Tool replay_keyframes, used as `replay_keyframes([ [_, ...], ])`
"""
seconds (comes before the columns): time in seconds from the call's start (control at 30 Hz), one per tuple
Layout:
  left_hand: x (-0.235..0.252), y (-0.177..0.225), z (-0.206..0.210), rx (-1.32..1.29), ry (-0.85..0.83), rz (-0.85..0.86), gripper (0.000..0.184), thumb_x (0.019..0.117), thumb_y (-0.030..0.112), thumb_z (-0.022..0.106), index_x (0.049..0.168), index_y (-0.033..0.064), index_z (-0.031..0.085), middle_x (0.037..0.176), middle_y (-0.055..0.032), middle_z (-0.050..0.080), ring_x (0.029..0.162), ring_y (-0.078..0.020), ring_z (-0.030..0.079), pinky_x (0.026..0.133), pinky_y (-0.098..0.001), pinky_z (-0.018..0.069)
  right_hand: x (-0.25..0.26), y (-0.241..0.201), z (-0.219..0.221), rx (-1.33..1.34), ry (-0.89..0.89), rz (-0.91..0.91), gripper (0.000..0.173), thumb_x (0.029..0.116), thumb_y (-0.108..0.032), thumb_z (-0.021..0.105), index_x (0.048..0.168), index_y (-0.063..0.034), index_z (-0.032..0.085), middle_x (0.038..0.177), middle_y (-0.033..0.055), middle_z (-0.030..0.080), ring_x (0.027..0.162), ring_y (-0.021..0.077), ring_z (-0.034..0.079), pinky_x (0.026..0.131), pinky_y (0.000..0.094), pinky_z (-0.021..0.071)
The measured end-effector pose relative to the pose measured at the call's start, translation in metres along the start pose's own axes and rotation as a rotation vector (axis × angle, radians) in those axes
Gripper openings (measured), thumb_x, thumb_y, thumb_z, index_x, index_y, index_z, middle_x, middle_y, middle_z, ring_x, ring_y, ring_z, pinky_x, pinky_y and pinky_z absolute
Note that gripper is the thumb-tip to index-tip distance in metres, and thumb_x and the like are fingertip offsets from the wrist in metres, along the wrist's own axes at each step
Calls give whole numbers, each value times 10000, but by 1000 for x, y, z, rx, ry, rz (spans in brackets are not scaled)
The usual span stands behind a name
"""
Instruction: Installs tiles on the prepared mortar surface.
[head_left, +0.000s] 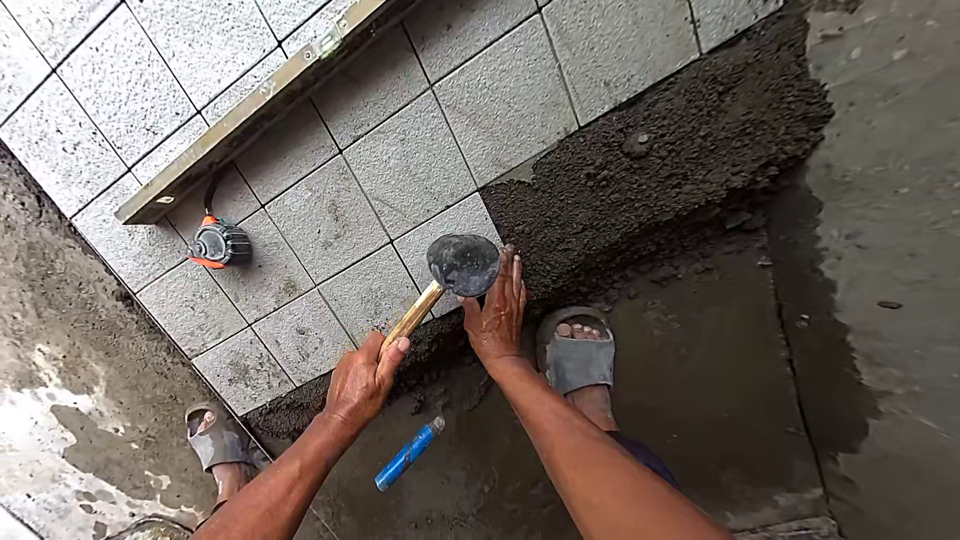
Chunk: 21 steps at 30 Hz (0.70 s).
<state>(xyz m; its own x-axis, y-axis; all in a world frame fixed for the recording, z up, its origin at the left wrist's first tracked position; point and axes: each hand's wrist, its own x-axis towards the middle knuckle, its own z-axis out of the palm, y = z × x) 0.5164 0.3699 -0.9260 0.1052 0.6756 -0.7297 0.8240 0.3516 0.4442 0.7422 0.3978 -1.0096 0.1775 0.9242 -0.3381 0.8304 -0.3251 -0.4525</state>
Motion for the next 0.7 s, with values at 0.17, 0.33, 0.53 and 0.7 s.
replay_keyframes([
  [0.17, -2, 8, 2, 30, -45, -56, 718, 1011, 732, 195, 921, 139, 589, 603, -24, 510, 558, -223, 573, 524, -444, 484, 3, 1, 1, -19, 26, -8, 828, 930, -180, 688, 1605, 9, 247, 1682, 196, 237, 1566, 354, 210, 1255, 537, 192],
  [0.33, -4, 0, 9, 4, -98, -104, 742, 994, 755, 179, 949, 151, 609, 658, -31, 552, 623, -222, 608, 582, -460, 513, -1, 0, 1, -62, 15, -4, 815, 940, -163, 670, 1612, -1, 237, 1683, 193, 236, 1561, 349, 230, 1244, 552, 219],
  [0.53, -13, 12, 11, -76, 97, 10, 792, 975, 791, 183, 857, 133, 606, 580, 0, 502, 526, -179, 553, 491, -410, 476, -7, -6, 2, -84, 25, -44, 764, 935, -286, 688, 1579, -35, 361, 1657, 129, 336, 1553, 312, 264, 1219, 643, 188],
  [0.7, 5, 8, 20, -91, 36, -97, 761, 983, 767, 199, 875, 136, 611, 623, -14, 516, 587, -200, 573, 558, -438, 495, -10, -2, 8, -79, -32, -55, 823, 965, -406, 676, 1607, -48, 304, 1680, 108, 294, 1576, 292, 198, 1236, 634, 153],
])
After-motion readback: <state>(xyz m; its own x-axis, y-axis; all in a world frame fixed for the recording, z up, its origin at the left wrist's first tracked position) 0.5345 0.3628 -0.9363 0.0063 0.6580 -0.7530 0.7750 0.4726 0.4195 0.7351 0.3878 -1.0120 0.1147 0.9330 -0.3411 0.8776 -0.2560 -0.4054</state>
